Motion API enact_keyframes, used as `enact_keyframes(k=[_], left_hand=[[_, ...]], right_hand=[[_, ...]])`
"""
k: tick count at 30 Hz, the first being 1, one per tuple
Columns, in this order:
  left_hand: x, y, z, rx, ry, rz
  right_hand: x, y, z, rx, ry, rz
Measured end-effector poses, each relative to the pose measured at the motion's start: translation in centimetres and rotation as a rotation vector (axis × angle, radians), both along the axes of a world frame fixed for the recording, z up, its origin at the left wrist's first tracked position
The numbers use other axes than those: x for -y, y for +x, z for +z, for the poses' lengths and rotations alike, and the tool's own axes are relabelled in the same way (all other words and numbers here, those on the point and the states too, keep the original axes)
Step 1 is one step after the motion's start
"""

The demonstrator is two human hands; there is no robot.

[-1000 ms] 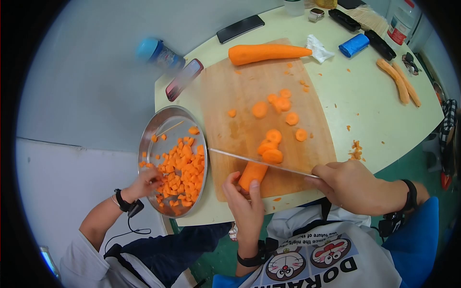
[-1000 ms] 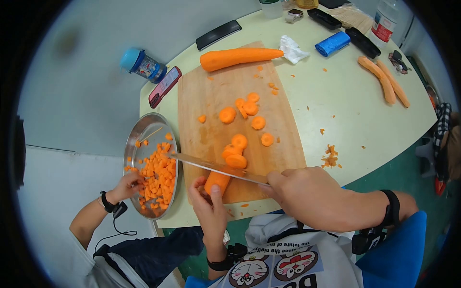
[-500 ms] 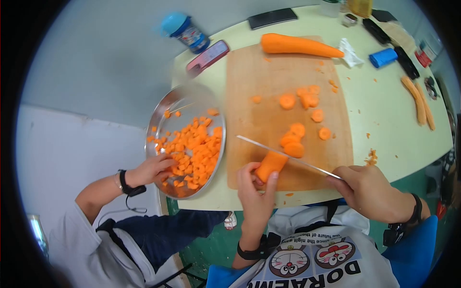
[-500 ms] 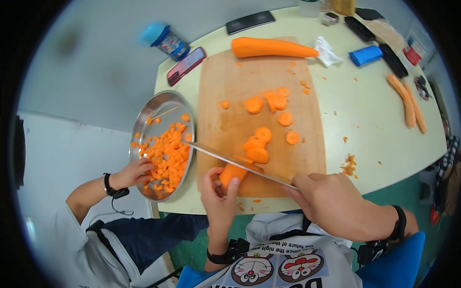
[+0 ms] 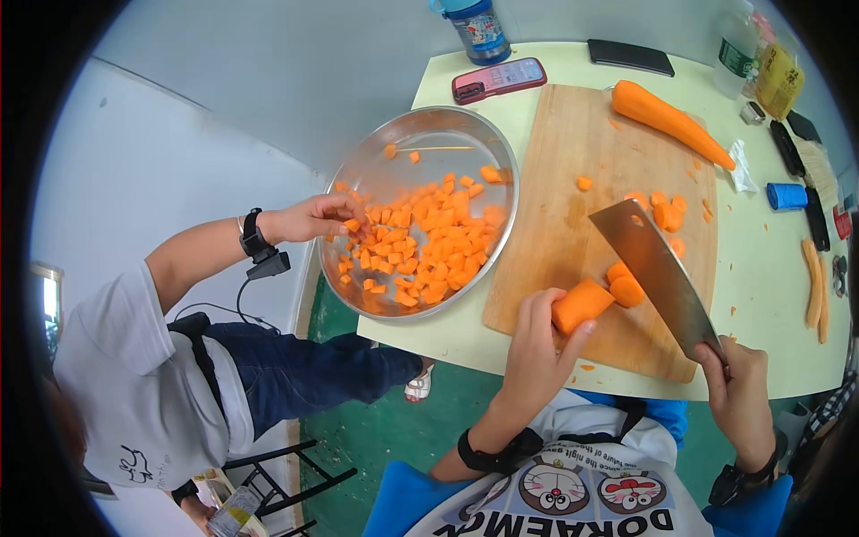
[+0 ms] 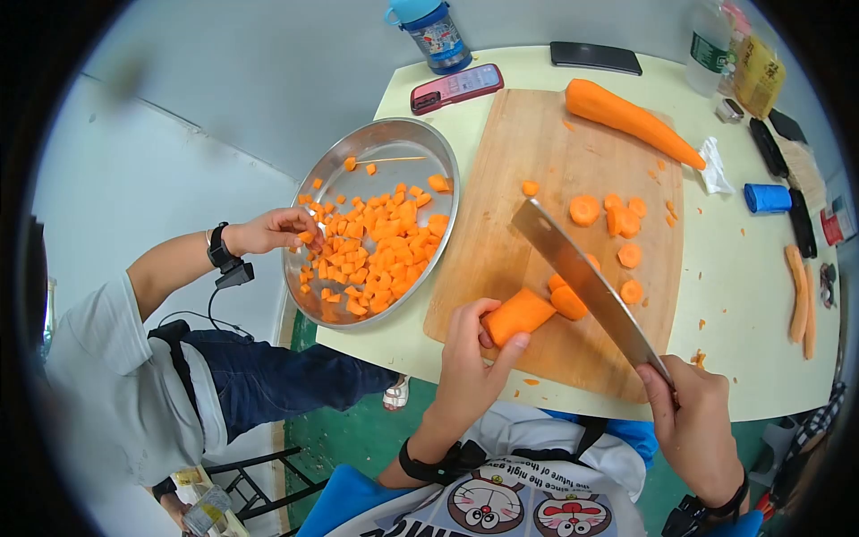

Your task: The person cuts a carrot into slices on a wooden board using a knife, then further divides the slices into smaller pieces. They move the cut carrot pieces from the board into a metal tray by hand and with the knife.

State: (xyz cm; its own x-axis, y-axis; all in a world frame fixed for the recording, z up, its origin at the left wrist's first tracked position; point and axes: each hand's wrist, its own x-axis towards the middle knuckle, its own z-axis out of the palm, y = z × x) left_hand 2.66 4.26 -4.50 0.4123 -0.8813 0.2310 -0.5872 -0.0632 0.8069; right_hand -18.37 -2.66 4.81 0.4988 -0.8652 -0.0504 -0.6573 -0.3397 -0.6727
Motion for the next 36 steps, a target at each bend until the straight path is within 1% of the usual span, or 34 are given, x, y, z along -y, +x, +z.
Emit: enact_keyframes(k=[7,11,14,16,20,22,25,28,32,35,36], left_hand=[[0.0,-0.1,0.3,0.012,0.023,-0.010],[0.0,-0.1,0.1,0.013,0.013,-0.003],[0.0,-0.1,0.1,0.012,0.013,0.000],[0.1,-0.2,0.1,-0.003,0.016,0.003],[0.0,-0.1,0.3,0.017,0.026,-0.002],[0.0,-0.1,0.4,0.023,0.048,-0.007],[0.0,-0.1,0.2,0.005,0.039,-0.006],[0.0,0.0,0.2,0.010,0.029,-0.008],[-0.1,0.0,0.4,-0.015,0.057,-0.022],[-0.1,0.1,0.7,-0.014,0.069,-0.028],[-0.1,0.1,0.9,-0.037,0.106,-0.030]], right_hand=[[0.0,-0.9,-0.7,0.043,-0.044,-0.093],[0.1,-1.4,-0.6,0.013,-0.049,-0.082],[0.2,-1.6,-0.6,0.017,-0.002,-0.108],[0.3,-1.7,-0.5,0.023,-0.055,-0.084],[0.4,-1.6,-0.4,0.036,-0.020,-0.111],[0.4,-1.5,-0.4,0.045,-0.087,-0.100],[0.6,-1.8,-0.6,0.040,-0.013,-0.098],[0.8,-1.7,-0.8,0.041,0.009,-0.121],[0.9,-1.6,-0.7,0.020,-0.019,-0.118],[1.0,-1.3,-0.4,0.030,0.036,-0.151],[1.0,-1.3,-0.4,0.021,-0.008,-0.096]])
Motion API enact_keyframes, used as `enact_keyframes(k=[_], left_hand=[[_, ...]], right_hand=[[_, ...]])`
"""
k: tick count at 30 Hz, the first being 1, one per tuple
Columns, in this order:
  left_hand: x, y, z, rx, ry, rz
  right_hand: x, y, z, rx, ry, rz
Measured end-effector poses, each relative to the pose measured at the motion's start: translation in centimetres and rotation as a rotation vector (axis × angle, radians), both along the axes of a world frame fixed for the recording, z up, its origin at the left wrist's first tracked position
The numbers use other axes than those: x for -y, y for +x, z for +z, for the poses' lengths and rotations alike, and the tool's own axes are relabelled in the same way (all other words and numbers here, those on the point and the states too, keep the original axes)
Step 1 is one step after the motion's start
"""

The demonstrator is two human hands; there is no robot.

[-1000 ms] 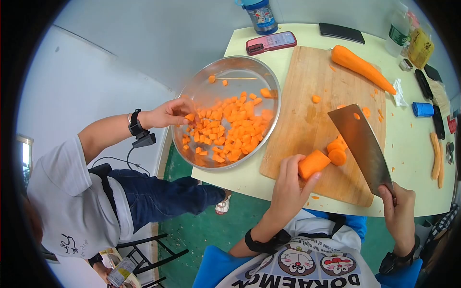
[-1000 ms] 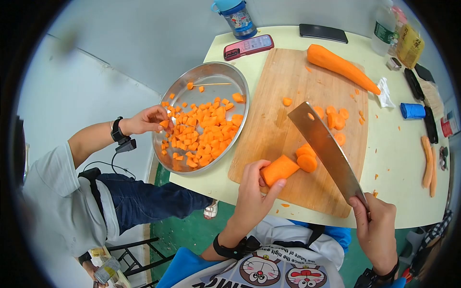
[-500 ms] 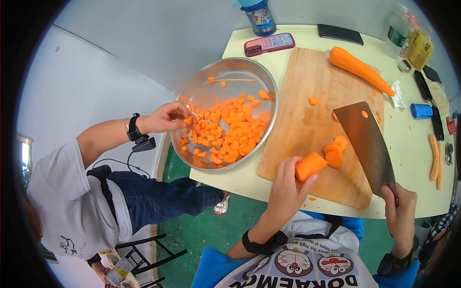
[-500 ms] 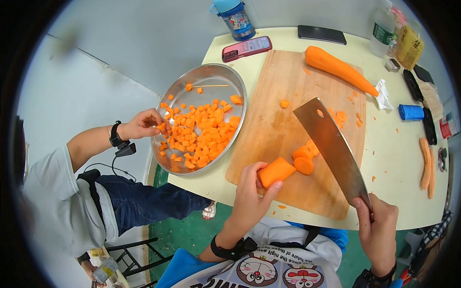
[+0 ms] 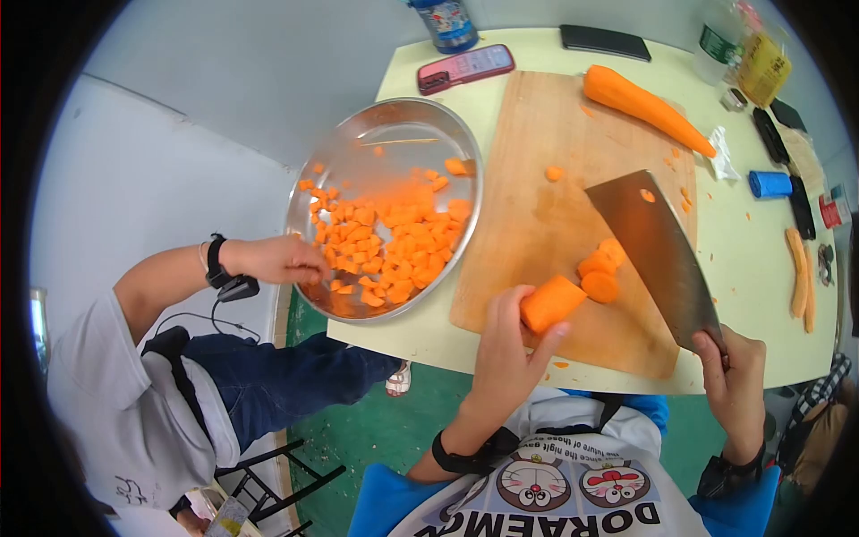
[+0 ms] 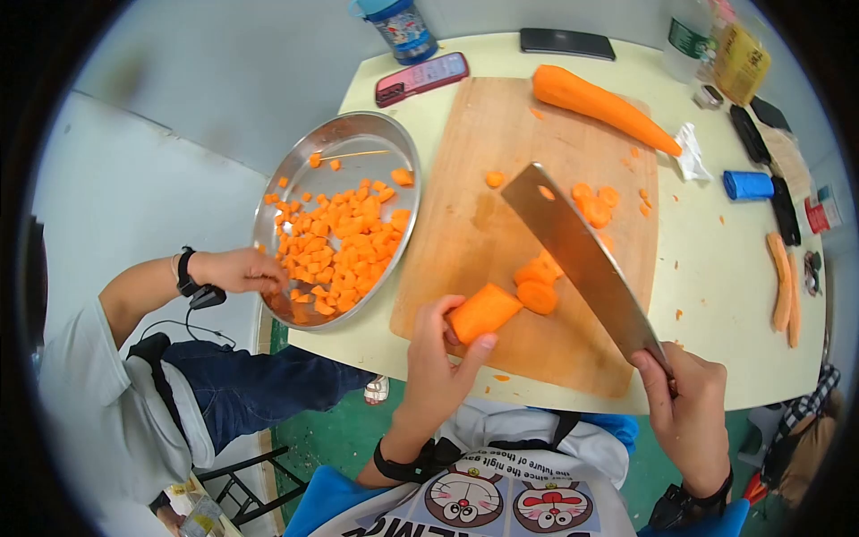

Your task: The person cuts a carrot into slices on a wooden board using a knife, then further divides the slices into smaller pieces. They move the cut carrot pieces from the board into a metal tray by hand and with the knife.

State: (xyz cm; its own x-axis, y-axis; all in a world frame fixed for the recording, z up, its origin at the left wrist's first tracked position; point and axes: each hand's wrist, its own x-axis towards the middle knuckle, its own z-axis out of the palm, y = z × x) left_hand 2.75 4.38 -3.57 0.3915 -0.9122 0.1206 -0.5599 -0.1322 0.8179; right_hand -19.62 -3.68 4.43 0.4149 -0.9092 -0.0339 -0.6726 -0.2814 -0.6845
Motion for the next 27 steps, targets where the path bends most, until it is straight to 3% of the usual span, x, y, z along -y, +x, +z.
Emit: enact_keyframes(k=[14,17,23,27], left_hand=[[0.4,-0.2,-0.3,0.155,-0.024,-0.028],[0.3,-0.4,0.4,0.007,0.093,0.008],[-0.4,0.1,0.7,0.172,0.115,-0.048],[-0.2,-0.2,0.4,0.117,0.094,-0.011]], right_hand=[[0.5,-0.5,0.3,0.019,-0.006,0.112],[0.8,-0.6,0.3,0.013,0.015,0.098],[0.9,-1.3,0.1,0.018,0.008,0.099],[0.5,-0.9,-0.7,0.042,-0.019,0.154]])
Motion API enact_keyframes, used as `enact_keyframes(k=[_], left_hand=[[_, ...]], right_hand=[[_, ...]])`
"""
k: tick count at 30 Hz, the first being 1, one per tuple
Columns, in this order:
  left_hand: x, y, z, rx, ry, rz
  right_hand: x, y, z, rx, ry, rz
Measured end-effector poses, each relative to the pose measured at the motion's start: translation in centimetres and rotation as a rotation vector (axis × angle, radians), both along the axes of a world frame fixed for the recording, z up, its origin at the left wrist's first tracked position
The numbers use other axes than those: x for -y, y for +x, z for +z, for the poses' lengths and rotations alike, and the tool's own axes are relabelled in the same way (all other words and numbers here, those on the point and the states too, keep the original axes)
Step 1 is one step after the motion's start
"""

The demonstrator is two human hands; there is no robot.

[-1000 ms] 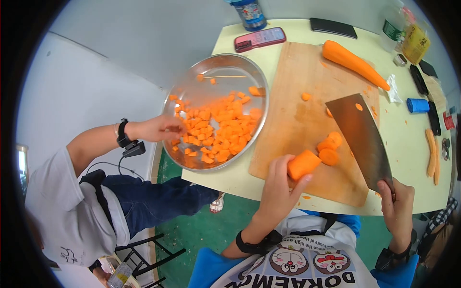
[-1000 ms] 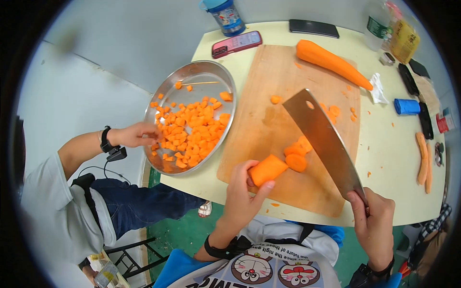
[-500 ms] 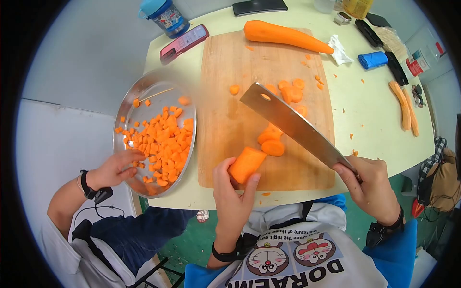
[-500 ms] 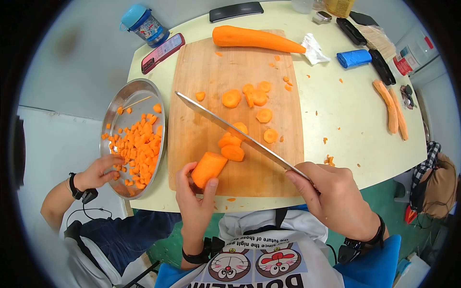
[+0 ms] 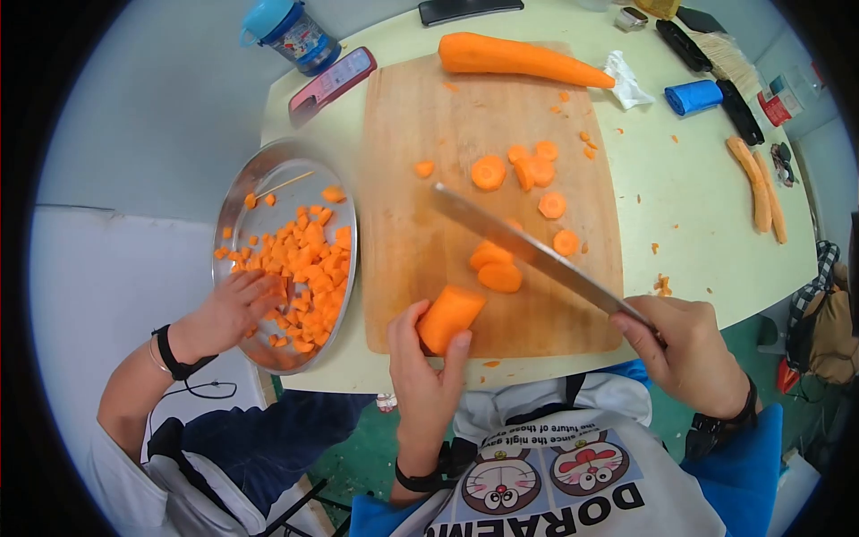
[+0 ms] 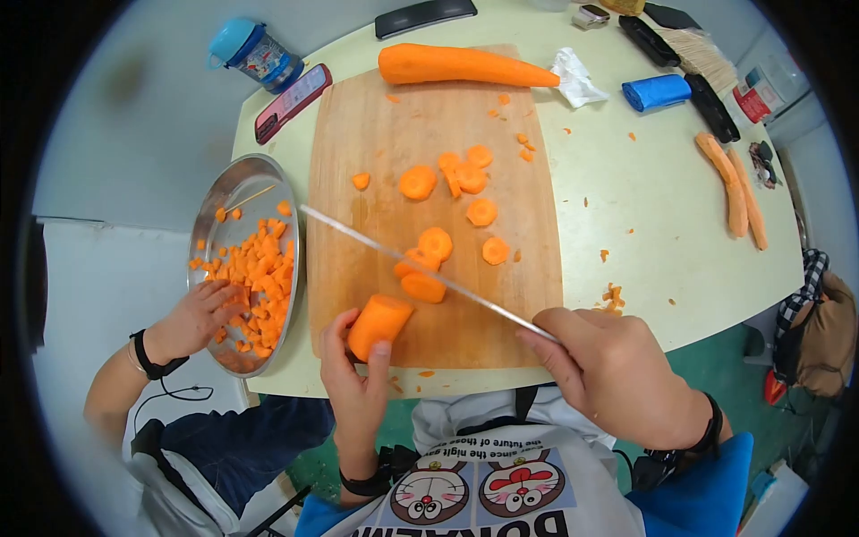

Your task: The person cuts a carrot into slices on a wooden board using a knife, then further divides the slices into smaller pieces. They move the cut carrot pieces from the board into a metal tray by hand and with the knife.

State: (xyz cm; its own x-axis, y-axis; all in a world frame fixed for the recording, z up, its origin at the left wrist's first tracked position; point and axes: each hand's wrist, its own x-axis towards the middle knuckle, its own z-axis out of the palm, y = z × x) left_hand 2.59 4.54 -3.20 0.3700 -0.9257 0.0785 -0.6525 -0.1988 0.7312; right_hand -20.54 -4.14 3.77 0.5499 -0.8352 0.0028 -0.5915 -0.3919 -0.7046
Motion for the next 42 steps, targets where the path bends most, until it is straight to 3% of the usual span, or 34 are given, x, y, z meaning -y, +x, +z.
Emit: enact_keyframes(k=[6,8,11,14,23,42], left_hand=[[-0.1,-0.5,-1.3,-0.012,-0.056,0.051],[-0.1,-0.8,-1.2,0.235,-0.019,0.075],[-0.3,0.0,-2.1,0.260,-0.105,-0.010],[-0.6,0.6,-2.5,0.083,-0.071,-0.040],[-0.4,0.3,-2.5,0.233,-0.126,-0.035],[-0.2,0.1,-2.9,0.246,-0.160,0.003]], right_hand=[[-1.2,1.2,-0.6,-0.009,0.032,0.164],[-1.5,1.4,-0.7,-0.071,-0.015,0.228],[-1.5,1.6,-0.5,-0.125,-0.048,0.292],[-1.5,1.8,-0.3,-0.166,-0.067,0.315],[-1.5,2.4,0.2,-0.185,-0.089,0.304],[-1.5,2.7,0.5,-0.226,-0.066,0.322]])
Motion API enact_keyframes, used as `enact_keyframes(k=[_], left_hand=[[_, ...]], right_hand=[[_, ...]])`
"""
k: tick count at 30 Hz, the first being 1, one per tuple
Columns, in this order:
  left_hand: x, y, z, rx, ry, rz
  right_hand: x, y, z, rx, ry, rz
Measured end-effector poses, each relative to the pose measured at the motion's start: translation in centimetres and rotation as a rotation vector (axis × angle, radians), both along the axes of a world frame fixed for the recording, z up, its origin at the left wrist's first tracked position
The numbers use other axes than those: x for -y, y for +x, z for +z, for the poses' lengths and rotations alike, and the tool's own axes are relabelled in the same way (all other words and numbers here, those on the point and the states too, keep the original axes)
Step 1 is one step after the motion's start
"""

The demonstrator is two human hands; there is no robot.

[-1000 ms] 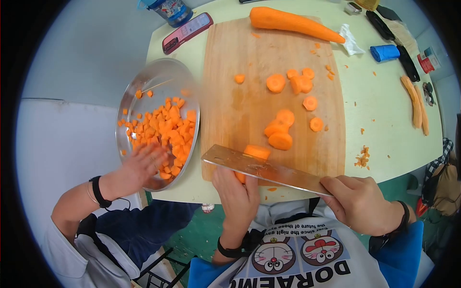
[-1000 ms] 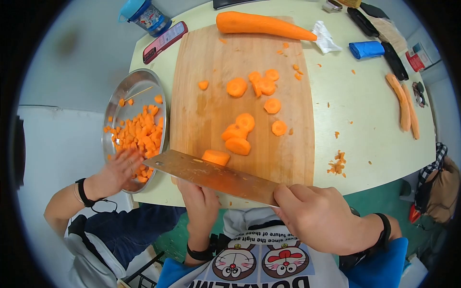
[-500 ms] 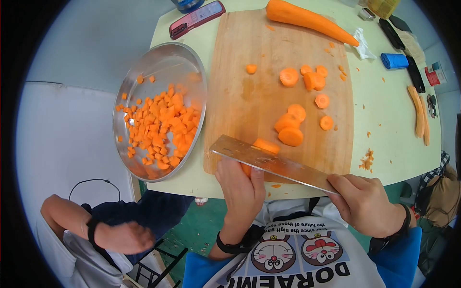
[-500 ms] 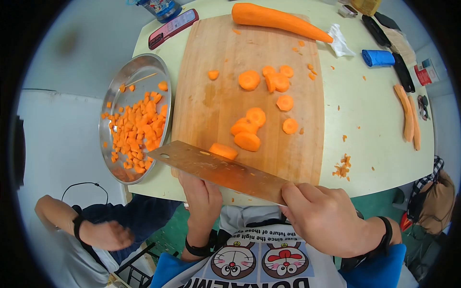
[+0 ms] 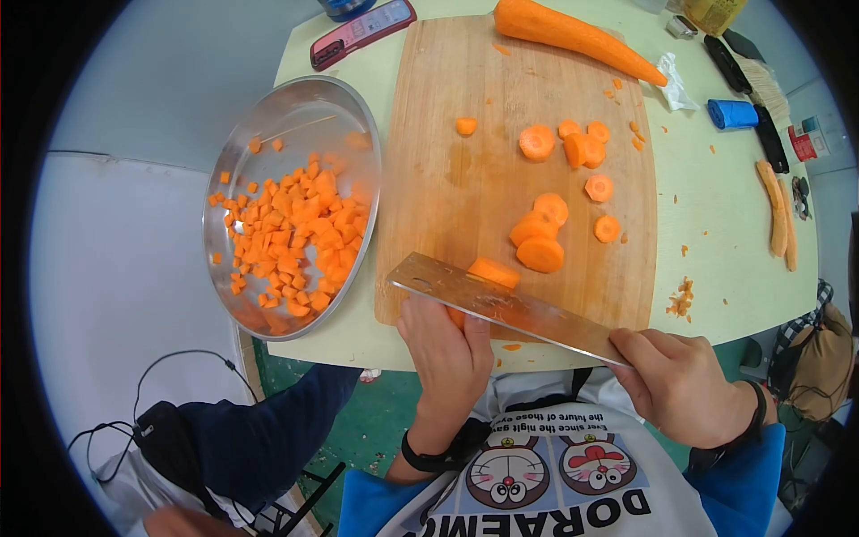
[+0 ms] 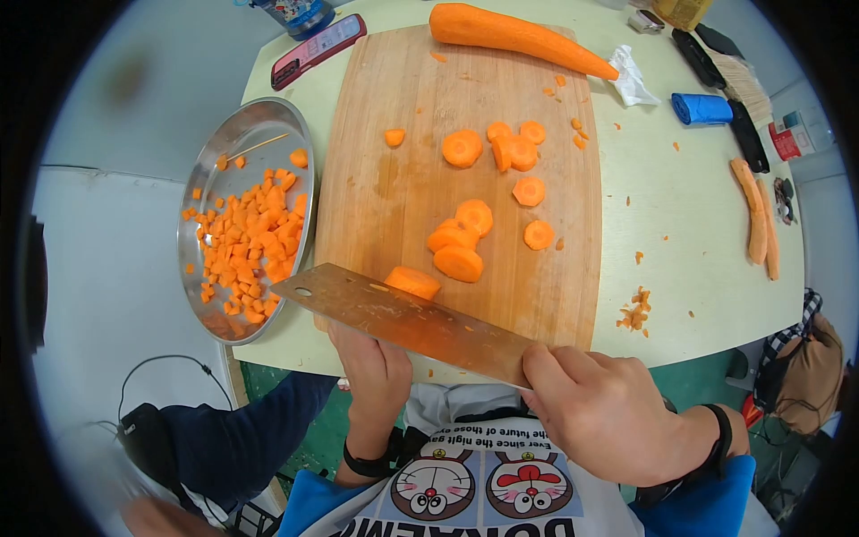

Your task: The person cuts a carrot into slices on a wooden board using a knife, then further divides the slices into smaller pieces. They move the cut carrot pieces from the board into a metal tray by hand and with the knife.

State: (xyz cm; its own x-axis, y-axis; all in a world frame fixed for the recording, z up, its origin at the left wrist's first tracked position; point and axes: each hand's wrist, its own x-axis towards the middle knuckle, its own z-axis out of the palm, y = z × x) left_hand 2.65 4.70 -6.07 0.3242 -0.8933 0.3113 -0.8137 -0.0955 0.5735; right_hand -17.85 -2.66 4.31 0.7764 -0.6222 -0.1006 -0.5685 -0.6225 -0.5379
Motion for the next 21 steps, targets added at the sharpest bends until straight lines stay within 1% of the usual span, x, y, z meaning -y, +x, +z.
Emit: enact_keyframes(k=[15,21], left_hand=[[-0.05,0.10,-0.46,0.001,0.006,-0.004],[0.03,0.09,-0.53,-0.030,-0.007,0.006]], right_hand=[[-0.04,0.28,0.68,-0.052,0.009,0.007],[0.22,0.30,0.96,-0.070,0.053,0.026]])
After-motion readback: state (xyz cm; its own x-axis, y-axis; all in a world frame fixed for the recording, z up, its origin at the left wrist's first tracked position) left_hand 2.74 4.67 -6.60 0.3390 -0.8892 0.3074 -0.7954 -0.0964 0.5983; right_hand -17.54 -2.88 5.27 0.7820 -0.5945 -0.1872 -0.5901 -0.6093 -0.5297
